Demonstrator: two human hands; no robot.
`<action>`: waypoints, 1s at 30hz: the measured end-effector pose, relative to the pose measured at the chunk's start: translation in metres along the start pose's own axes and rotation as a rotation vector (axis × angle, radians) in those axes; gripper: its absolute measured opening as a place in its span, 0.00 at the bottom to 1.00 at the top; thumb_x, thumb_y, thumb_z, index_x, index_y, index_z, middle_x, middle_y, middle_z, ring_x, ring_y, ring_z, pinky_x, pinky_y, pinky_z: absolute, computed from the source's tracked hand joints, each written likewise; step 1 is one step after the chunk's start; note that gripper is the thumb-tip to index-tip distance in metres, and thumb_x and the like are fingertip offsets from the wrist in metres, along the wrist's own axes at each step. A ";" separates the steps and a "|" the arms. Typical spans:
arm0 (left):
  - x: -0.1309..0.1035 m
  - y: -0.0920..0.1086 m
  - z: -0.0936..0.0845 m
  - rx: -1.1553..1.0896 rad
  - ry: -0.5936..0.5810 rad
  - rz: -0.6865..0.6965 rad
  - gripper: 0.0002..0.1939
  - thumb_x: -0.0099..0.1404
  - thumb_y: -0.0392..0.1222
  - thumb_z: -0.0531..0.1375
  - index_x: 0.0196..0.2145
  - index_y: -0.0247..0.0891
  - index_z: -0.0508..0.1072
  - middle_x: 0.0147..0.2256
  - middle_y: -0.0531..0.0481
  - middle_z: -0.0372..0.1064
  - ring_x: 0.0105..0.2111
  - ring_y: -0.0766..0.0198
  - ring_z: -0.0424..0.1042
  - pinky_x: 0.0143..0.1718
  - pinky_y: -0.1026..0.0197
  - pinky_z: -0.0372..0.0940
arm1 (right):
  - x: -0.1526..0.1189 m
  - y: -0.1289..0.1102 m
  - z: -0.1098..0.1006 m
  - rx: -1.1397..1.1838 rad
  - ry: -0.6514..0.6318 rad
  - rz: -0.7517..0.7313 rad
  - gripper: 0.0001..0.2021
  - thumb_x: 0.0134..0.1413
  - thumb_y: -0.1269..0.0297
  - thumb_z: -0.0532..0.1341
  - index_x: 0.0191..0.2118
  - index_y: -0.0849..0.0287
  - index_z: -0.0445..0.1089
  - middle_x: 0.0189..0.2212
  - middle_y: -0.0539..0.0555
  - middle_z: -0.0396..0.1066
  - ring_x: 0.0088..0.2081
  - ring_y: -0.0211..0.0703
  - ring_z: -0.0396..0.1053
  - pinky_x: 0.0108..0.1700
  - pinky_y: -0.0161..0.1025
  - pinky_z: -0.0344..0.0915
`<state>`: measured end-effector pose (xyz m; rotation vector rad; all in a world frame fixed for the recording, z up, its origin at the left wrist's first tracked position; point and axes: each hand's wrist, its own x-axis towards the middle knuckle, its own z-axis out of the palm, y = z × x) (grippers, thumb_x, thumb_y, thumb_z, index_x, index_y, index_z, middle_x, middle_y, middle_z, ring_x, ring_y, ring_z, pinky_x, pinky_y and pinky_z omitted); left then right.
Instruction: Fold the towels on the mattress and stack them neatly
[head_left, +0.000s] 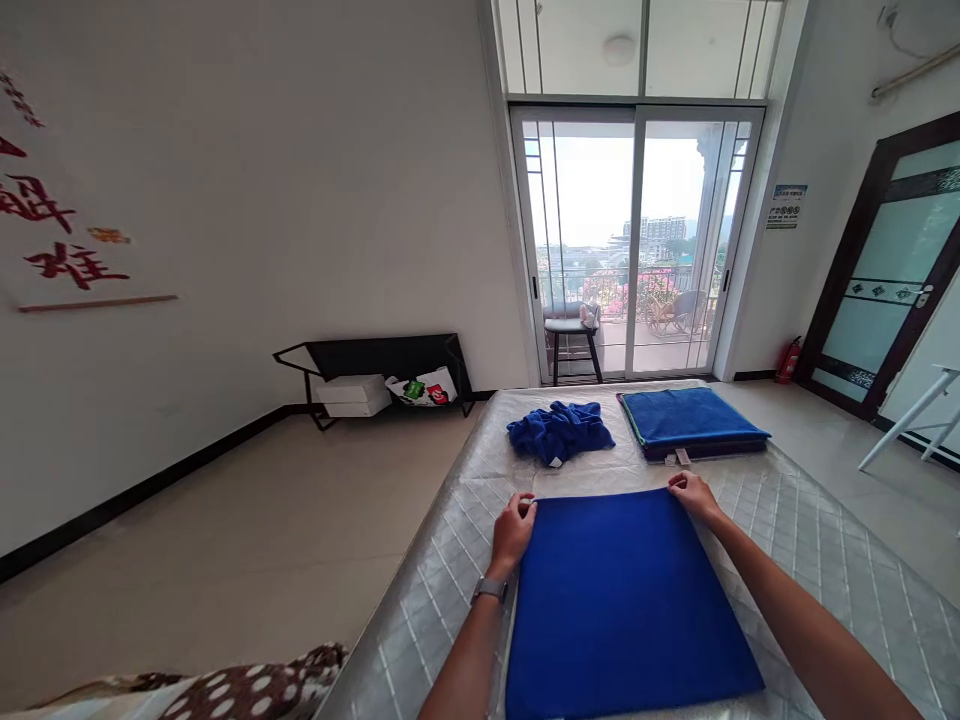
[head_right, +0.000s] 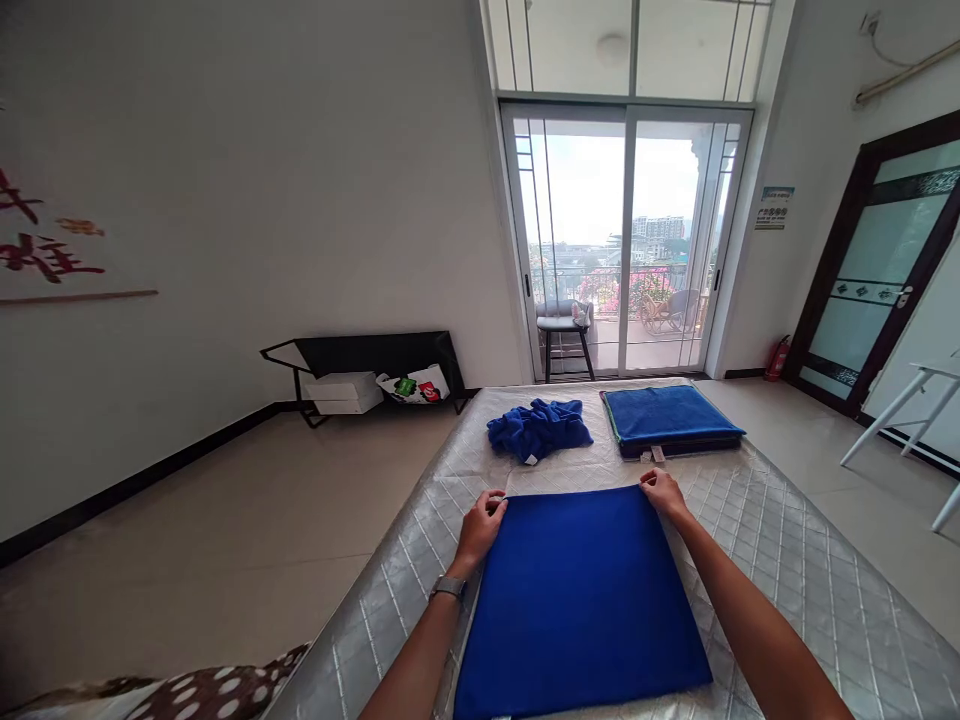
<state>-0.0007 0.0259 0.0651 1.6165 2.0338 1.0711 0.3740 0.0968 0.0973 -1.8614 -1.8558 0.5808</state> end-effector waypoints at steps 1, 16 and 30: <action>0.002 0.002 0.000 0.017 0.004 -0.006 0.10 0.69 0.41 0.54 0.45 0.40 0.73 0.36 0.49 0.80 0.38 0.61 0.79 0.41 0.61 0.67 | 0.001 -0.002 -0.001 0.006 -0.001 0.001 0.13 0.56 0.66 0.56 0.43 0.58 0.77 0.37 0.53 0.80 0.38 0.41 0.77 0.38 0.32 0.67; 0.000 0.031 0.008 0.383 0.115 0.151 0.18 0.65 0.31 0.51 0.48 0.38 0.74 0.51 0.38 0.71 0.54 0.48 0.68 0.54 0.48 0.61 | -0.024 -0.036 0.021 -0.262 0.205 -0.049 0.17 0.64 0.66 0.51 0.53 0.56 0.72 0.55 0.62 0.70 0.56 0.54 0.67 0.55 0.47 0.63; -0.029 0.110 0.133 0.386 -0.211 0.526 0.26 0.73 0.54 0.46 0.62 0.45 0.66 0.64 0.42 0.62 0.65 0.49 0.58 0.65 0.41 0.53 | -0.039 -0.024 0.050 -0.416 -0.016 -0.279 0.27 0.67 0.64 0.46 0.68 0.63 0.57 0.68 0.59 0.54 0.70 0.48 0.45 0.68 0.48 0.47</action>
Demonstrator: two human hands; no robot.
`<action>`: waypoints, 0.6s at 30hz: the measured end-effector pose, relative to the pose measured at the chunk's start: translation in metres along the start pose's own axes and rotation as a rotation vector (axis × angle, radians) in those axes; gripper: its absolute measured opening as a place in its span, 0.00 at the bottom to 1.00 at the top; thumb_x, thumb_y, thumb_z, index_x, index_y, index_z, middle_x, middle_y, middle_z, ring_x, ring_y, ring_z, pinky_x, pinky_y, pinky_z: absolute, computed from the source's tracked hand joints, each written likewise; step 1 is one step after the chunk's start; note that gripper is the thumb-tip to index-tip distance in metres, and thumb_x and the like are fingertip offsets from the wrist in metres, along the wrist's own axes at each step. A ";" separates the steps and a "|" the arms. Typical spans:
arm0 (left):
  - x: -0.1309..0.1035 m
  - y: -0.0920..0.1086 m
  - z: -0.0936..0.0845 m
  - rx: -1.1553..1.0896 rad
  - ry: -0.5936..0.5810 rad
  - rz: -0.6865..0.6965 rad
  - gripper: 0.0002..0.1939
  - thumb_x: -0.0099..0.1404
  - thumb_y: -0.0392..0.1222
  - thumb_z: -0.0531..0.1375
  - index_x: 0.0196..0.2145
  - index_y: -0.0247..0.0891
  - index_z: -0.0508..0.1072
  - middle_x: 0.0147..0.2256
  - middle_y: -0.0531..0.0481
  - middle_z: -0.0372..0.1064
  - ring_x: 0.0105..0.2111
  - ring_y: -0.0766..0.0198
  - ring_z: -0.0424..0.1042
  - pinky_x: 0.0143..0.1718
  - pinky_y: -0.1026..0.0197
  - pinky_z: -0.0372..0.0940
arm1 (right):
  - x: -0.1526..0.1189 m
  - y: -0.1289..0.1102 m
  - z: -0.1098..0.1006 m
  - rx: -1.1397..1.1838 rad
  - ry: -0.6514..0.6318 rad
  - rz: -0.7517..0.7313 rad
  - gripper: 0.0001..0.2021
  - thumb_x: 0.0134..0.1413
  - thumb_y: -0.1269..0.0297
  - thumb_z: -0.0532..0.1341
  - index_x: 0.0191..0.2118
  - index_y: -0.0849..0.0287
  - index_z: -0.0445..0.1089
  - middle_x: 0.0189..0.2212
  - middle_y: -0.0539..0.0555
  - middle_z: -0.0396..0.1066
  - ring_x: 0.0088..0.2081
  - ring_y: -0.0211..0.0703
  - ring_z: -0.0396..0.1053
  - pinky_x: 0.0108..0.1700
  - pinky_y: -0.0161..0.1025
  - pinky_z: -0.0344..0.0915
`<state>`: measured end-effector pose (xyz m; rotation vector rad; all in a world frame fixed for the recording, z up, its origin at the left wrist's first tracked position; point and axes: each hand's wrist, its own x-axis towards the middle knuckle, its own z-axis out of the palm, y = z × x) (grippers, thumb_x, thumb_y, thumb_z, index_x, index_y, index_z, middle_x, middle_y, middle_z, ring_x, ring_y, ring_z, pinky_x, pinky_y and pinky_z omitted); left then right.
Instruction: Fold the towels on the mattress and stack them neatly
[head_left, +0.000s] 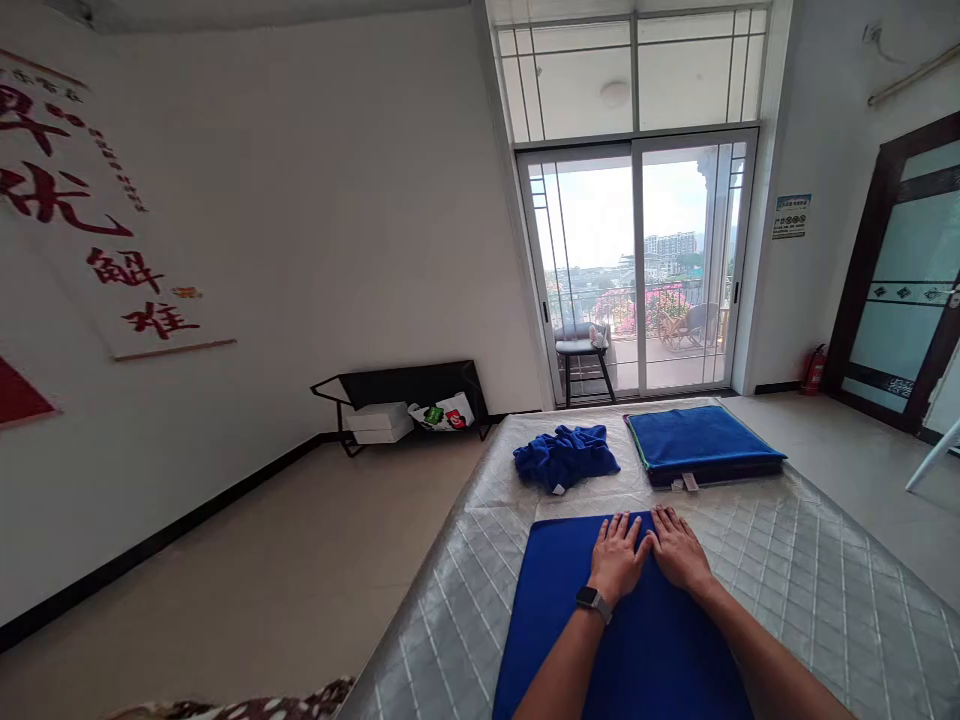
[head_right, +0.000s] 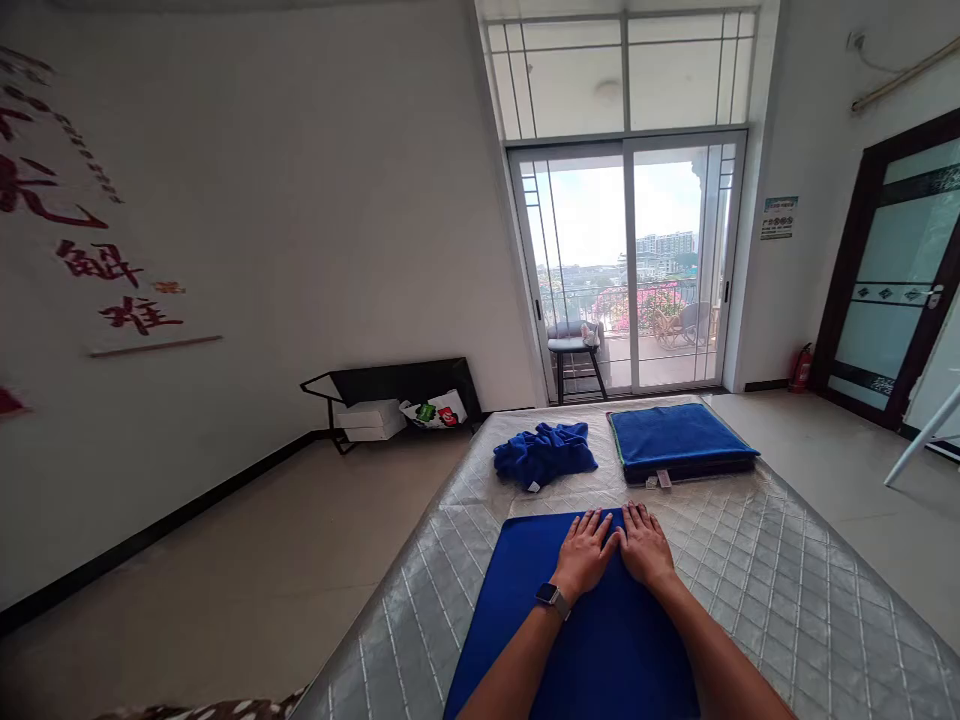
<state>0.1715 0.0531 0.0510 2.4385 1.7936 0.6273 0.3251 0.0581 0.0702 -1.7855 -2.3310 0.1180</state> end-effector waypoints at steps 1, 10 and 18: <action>-0.005 -0.014 -0.004 0.019 -0.009 -0.050 0.27 0.73 0.56 0.46 0.63 0.46 0.66 0.64 0.43 0.61 0.66 0.49 0.57 0.66 0.42 0.52 | 0.001 0.000 0.001 0.000 0.007 0.005 0.27 0.67 0.62 0.46 0.68 0.64 0.56 0.68 0.60 0.53 0.70 0.48 0.45 0.68 0.49 0.47; -0.054 -0.129 -0.051 0.154 -0.020 -0.383 0.32 0.72 0.55 0.46 0.66 0.34 0.59 0.67 0.36 0.54 0.68 0.46 0.50 0.67 0.44 0.46 | 0.000 -0.009 -0.008 0.007 -0.044 0.049 0.28 0.68 0.60 0.44 0.70 0.63 0.52 0.69 0.59 0.50 0.71 0.47 0.42 0.69 0.50 0.44; -0.057 -0.128 -0.048 0.212 -0.023 -0.399 0.34 0.72 0.55 0.43 0.66 0.28 0.59 0.67 0.32 0.52 0.68 0.48 0.51 0.67 0.45 0.47 | -0.001 -0.009 -0.014 0.015 -0.078 0.048 0.29 0.69 0.59 0.43 0.70 0.65 0.52 0.69 0.60 0.50 0.71 0.47 0.42 0.69 0.49 0.44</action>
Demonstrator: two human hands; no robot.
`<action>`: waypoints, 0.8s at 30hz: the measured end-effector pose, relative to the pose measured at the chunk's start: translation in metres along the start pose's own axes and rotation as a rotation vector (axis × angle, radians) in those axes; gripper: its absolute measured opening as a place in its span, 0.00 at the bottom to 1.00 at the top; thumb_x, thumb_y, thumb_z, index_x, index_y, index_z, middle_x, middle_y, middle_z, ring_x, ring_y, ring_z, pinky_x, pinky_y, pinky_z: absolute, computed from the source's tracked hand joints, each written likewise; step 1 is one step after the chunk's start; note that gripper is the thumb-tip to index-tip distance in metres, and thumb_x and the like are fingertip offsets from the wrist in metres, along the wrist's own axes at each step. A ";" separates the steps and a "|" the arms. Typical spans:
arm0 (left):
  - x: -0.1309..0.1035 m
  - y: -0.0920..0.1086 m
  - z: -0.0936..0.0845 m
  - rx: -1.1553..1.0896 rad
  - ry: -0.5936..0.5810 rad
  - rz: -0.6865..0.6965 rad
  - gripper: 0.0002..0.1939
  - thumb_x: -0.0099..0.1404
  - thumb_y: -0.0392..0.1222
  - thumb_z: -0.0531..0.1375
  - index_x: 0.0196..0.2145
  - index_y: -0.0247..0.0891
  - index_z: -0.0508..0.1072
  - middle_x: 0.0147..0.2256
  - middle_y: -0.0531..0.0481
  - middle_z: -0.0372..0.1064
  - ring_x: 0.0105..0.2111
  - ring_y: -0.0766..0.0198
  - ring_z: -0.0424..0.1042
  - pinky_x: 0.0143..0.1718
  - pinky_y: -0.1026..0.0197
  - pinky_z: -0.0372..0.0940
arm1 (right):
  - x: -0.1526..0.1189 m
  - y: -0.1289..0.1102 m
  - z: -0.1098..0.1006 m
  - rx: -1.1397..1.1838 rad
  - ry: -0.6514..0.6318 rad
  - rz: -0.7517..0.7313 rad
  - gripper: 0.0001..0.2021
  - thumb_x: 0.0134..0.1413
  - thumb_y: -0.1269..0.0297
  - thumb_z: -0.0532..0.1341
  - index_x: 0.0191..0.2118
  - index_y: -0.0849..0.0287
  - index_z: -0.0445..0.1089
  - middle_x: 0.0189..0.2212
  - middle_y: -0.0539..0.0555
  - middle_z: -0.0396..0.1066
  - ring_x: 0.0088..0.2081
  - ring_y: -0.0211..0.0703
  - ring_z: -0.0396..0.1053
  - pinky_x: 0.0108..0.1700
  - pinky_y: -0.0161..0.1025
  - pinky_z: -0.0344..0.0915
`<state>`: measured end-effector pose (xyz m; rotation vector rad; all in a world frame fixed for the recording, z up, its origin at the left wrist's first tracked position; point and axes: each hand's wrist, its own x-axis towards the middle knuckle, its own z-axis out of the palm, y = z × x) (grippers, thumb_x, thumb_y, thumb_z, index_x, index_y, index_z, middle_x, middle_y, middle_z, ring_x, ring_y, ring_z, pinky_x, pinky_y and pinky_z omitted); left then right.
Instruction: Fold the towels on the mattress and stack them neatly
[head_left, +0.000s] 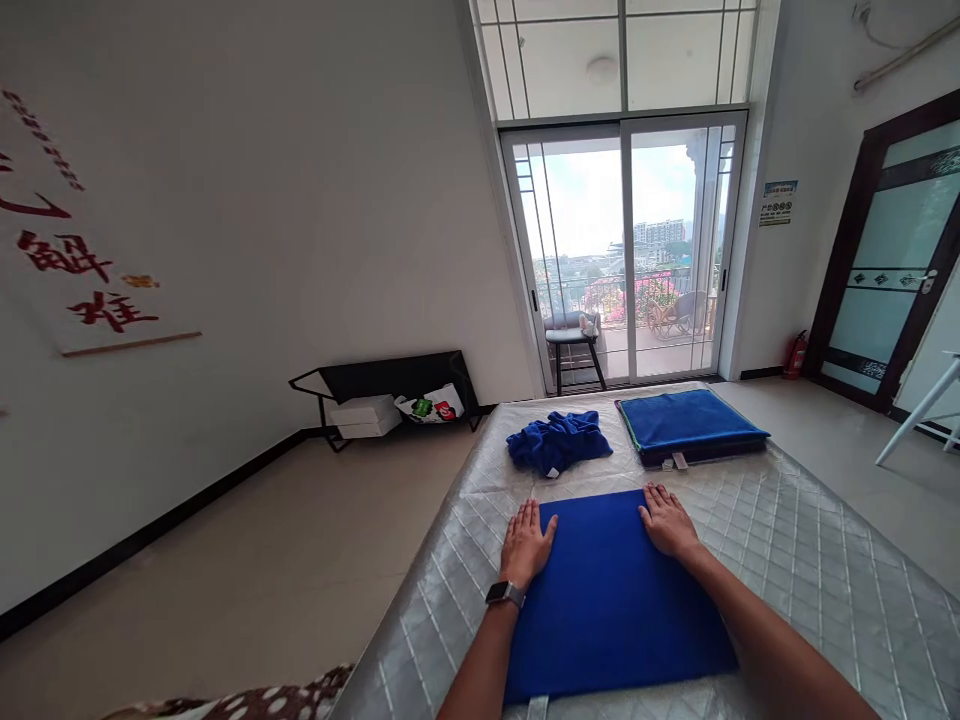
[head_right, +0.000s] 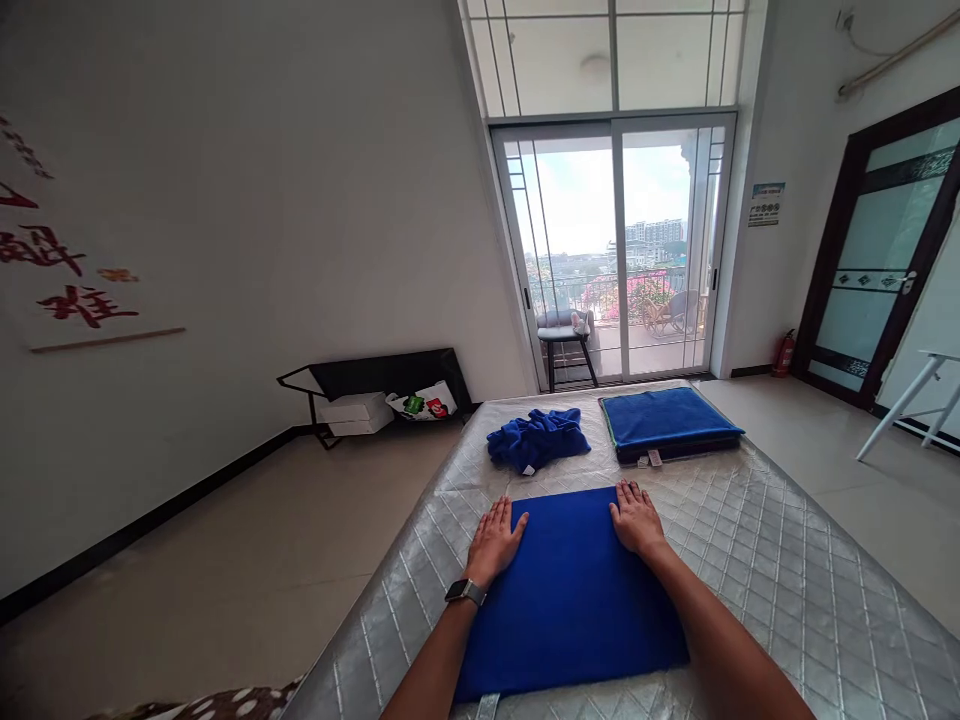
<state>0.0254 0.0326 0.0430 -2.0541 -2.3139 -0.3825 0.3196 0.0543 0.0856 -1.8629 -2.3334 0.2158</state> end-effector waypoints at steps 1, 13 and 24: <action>0.000 -0.002 -0.001 0.008 0.000 0.003 0.34 0.72 0.55 0.44 0.66 0.28 0.59 0.67 0.32 0.53 0.68 0.48 0.51 0.67 0.45 0.48 | 0.000 0.000 0.000 0.001 0.007 -0.003 0.28 0.69 0.59 0.43 0.70 0.64 0.52 0.69 0.60 0.50 0.71 0.47 0.42 0.69 0.49 0.44; 0.004 0.120 0.020 0.051 0.075 0.440 0.23 0.74 0.51 0.52 0.61 0.39 0.66 0.62 0.39 0.63 0.59 0.50 0.65 0.59 0.43 0.63 | 0.003 0.003 0.006 0.013 0.000 -0.023 0.29 0.68 0.60 0.42 0.71 0.65 0.49 0.70 0.59 0.47 0.71 0.48 0.41 0.69 0.49 0.41; 0.009 0.065 0.018 0.121 0.031 0.398 0.21 0.74 0.44 0.51 0.62 0.39 0.66 0.63 0.36 0.62 0.62 0.45 0.61 0.60 0.37 0.60 | 0.004 0.002 0.008 0.047 0.005 -0.014 0.30 0.68 0.59 0.43 0.71 0.66 0.49 0.70 0.60 0.49 0.71 0.47 0.41 0.69 0.50 0.42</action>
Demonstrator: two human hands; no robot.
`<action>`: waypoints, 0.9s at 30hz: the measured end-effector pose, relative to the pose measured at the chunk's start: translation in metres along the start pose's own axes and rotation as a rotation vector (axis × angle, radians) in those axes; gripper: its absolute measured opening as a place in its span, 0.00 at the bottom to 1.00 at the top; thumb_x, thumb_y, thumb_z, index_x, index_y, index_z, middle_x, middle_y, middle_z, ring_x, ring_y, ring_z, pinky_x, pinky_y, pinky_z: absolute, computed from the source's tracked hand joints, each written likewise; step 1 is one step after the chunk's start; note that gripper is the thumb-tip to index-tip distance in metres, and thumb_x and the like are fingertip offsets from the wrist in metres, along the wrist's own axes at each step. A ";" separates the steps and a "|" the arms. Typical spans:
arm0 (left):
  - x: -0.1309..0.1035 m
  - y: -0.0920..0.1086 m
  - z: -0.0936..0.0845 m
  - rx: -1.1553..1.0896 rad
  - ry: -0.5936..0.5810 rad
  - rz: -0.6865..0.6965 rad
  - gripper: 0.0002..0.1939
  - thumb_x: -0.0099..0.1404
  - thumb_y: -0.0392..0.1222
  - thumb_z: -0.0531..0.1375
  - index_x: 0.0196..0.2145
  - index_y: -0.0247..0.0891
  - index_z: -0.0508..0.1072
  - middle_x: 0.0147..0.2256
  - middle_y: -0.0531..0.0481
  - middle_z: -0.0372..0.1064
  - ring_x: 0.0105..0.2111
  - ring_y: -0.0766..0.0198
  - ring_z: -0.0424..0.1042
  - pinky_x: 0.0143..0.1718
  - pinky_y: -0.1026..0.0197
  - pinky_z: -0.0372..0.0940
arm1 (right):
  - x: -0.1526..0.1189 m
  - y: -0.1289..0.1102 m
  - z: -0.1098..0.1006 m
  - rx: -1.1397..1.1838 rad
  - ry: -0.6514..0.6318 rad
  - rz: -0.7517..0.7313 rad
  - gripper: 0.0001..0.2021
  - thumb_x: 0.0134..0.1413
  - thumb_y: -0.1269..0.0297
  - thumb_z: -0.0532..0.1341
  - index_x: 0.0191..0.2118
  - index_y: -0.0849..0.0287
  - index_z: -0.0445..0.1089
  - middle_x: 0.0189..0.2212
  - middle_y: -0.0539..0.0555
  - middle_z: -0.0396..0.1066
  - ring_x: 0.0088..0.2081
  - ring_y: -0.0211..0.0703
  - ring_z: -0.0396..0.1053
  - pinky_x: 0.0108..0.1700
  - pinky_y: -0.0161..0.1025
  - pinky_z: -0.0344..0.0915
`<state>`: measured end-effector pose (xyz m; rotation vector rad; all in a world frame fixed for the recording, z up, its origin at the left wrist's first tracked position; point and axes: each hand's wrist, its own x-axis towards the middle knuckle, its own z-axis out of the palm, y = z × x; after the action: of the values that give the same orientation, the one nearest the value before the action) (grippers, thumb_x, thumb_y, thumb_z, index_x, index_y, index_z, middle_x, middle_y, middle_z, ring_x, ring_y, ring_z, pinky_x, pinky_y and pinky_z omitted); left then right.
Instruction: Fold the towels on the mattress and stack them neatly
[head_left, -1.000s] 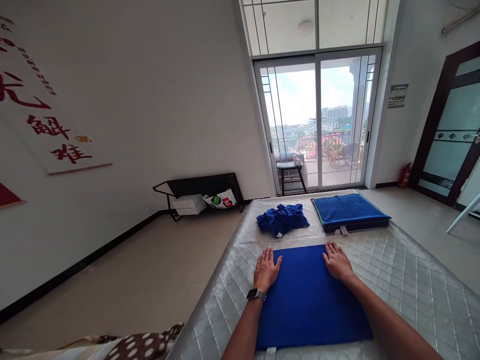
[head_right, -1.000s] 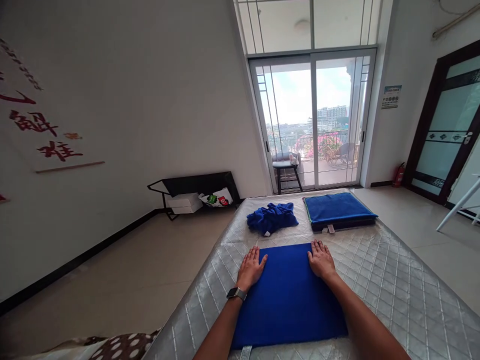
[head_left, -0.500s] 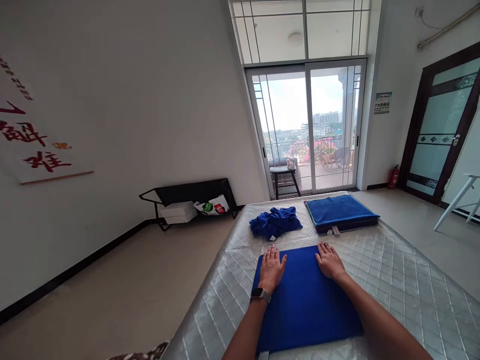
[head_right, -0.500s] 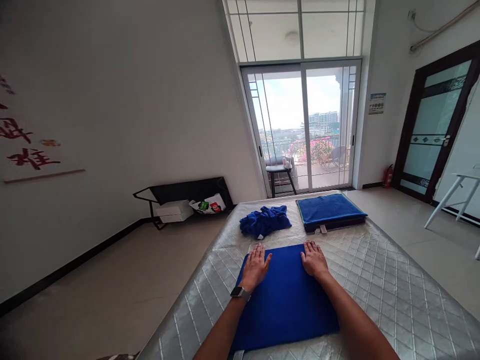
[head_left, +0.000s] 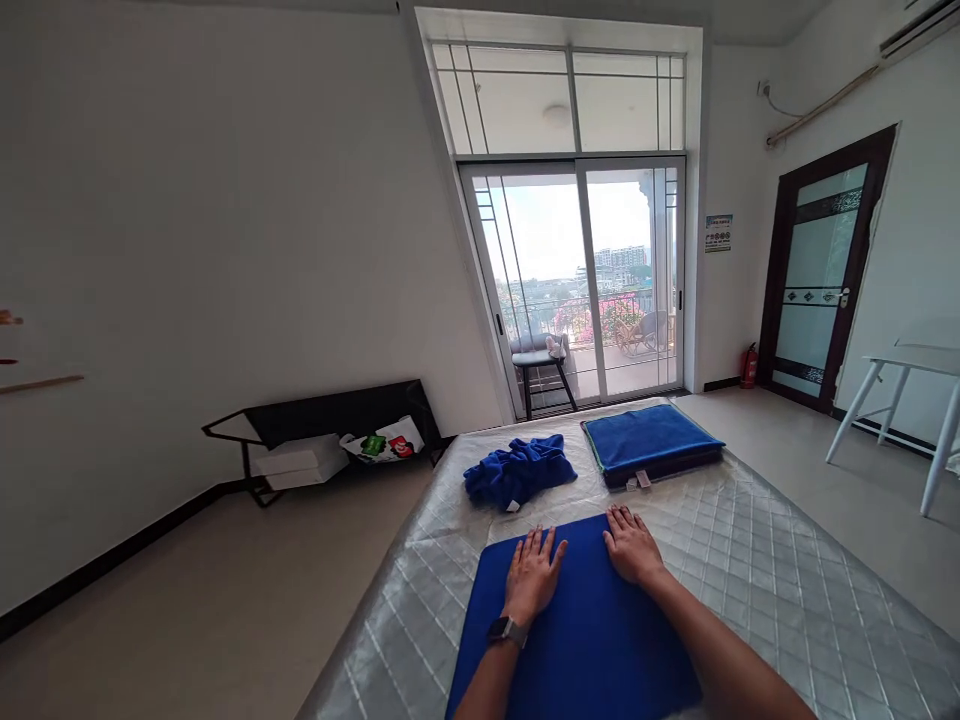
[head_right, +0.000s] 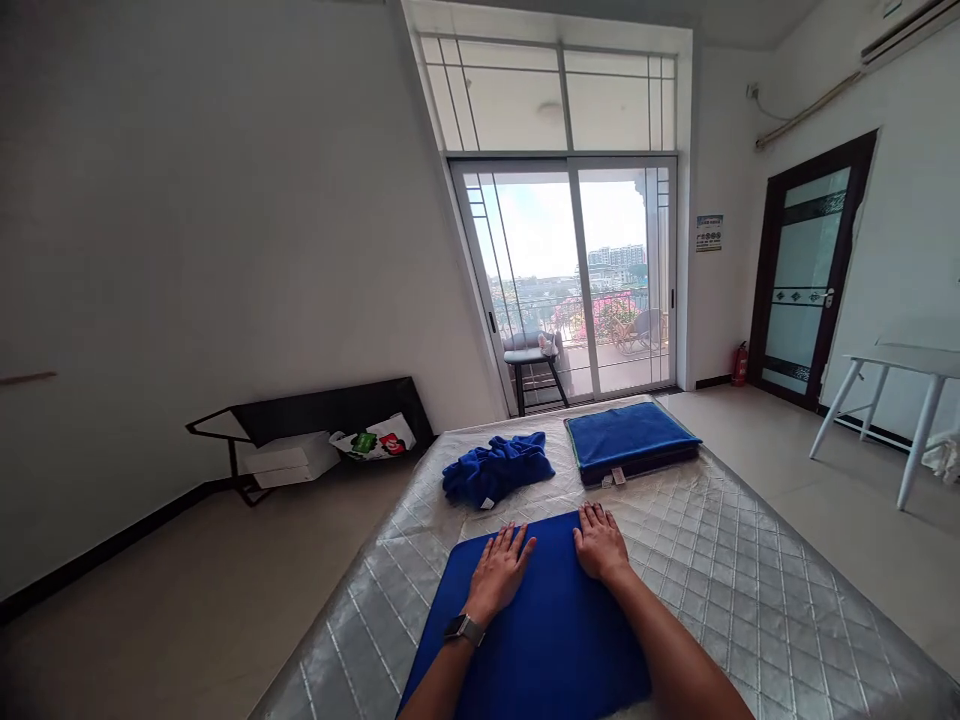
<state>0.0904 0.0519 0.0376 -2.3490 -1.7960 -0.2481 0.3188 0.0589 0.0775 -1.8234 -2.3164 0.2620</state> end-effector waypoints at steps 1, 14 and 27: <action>-0.009 -0.016 0.000 0.015 -0.011 -0.048 0.23 0.75 0.44 0.47 0.63 0.40 0.65 0.64 0.36 0.61 0.64 0.45 0.59 0.61 0.38 0.58 | 0.000 0.000 0.001 -0.004 0.001 0.002 0.30 0.68 0.59 0.42 0.71 0.66 0.49 0.70 0.60 0.49 0.71 0.47 0.41 0.69 0.50 0.41; -0.061 -0.074 0.012 0.005 -0.011 -0.335 0.33 0.74 0.53 0.40 0.65 0.30 0.61 0.66 0.37 0.57 0.67 0.51 0.54 0.66 0.48 0.52 | 0.003 0.001 -0.009 -0.018 -0.011 -0.028 0.30 0.68 0.61 0.42 0.70 0.70 0.50 0.70 0.62 0.49 0.71 0.48 0.43 0.69 0.48 0.44; -0.061 -0.071 0.009 -0.040 -0.010 -0.357 0.36 0.71 0.55 0.43 0.66 0.24 0.58 0.67 0.35 0.52 0.68 0.49 0.51 0.67 0.47 0.49 | -0.050 -0.002 -0.005 -0.049 -0.047 0.030 0.34 0.68 0.51 0.38 0.72 0.70 0.43 0.72 0.60 0.38 0.72 0.49 0.36 0.70 0.48 0.38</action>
<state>0.0062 0.0155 0.0168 -2.0409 -2.2268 -0.3214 0.3298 0.0102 0.0806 -1.8962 -2.3479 0.2571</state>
